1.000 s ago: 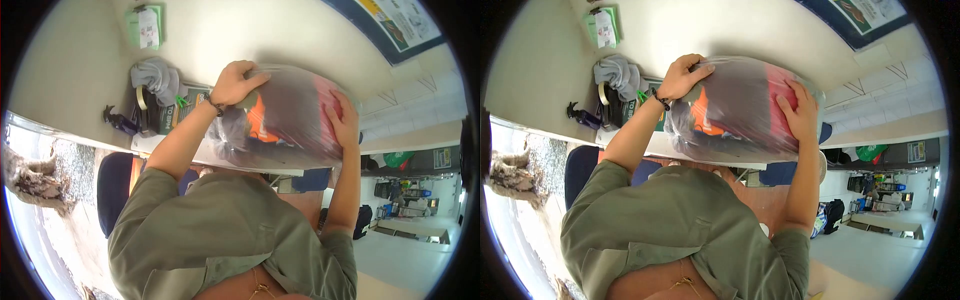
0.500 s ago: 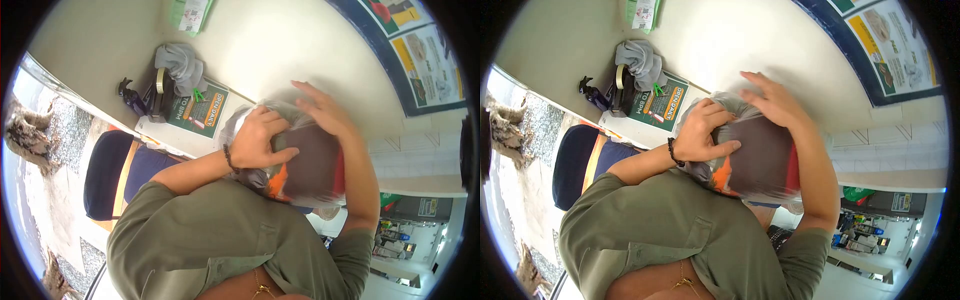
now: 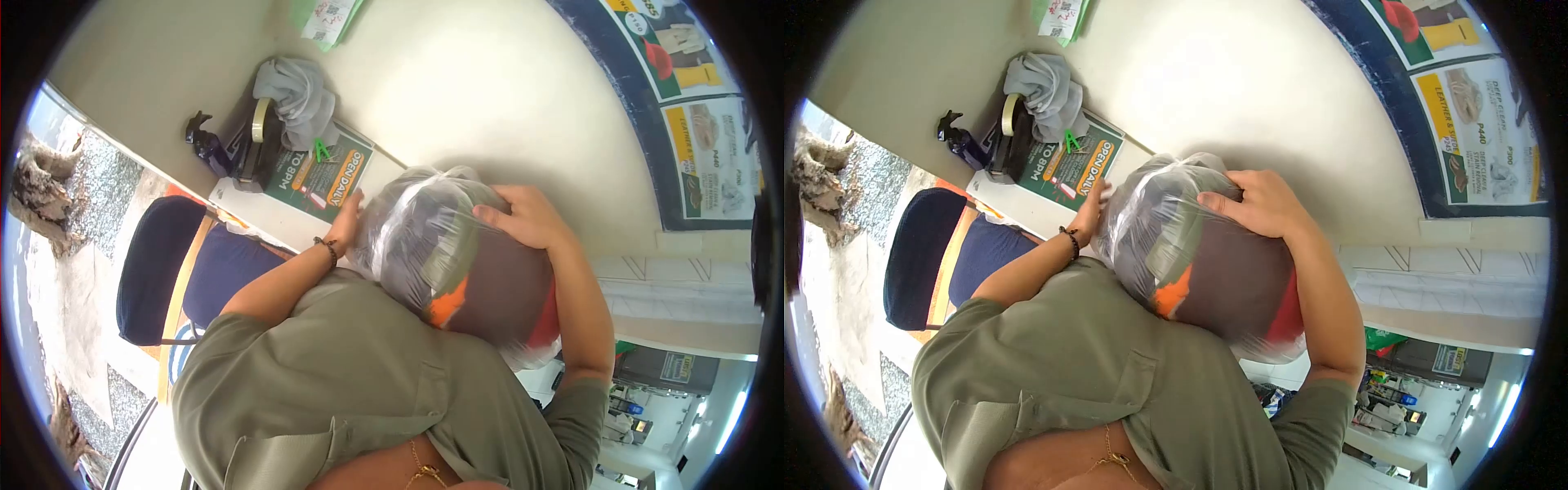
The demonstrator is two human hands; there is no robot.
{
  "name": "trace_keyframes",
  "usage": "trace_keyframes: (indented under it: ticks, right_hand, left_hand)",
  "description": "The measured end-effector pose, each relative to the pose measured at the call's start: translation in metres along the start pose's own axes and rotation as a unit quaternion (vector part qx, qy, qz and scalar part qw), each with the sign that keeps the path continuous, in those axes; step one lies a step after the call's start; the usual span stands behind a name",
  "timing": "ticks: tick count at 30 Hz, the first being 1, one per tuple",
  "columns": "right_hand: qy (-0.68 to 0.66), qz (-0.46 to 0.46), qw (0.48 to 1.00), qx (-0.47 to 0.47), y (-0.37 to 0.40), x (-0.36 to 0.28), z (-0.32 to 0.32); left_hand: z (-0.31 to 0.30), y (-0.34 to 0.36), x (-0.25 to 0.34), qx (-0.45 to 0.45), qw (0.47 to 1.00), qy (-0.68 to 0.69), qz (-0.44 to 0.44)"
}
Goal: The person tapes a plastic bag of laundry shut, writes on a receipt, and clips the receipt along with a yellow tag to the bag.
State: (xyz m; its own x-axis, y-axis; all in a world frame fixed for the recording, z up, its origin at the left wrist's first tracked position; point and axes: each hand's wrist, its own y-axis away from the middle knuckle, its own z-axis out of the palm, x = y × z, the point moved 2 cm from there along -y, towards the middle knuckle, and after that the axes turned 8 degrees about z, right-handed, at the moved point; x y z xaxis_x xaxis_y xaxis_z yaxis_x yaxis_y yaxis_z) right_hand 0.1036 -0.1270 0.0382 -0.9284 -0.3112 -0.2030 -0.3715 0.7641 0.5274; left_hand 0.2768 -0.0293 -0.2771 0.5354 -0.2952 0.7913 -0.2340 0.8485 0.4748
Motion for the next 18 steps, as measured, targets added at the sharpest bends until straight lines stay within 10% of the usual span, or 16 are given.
trace_keyframes:
  ticks: [10,18]
  right_hand:
    - [-0.181,-0.060,0.962,0.196,-0.023,0.049,-0.027]
    - [-0.219,0.025,0.779,0.587,0.168,0.133,0.004]
  left_hand:
    - [0.027,-0.071,-0.041,-0.124,0.980,0.128,-0.089]
    - [0.048,-0.026,0.012,-0.081,0.980,0.136,-0.120]
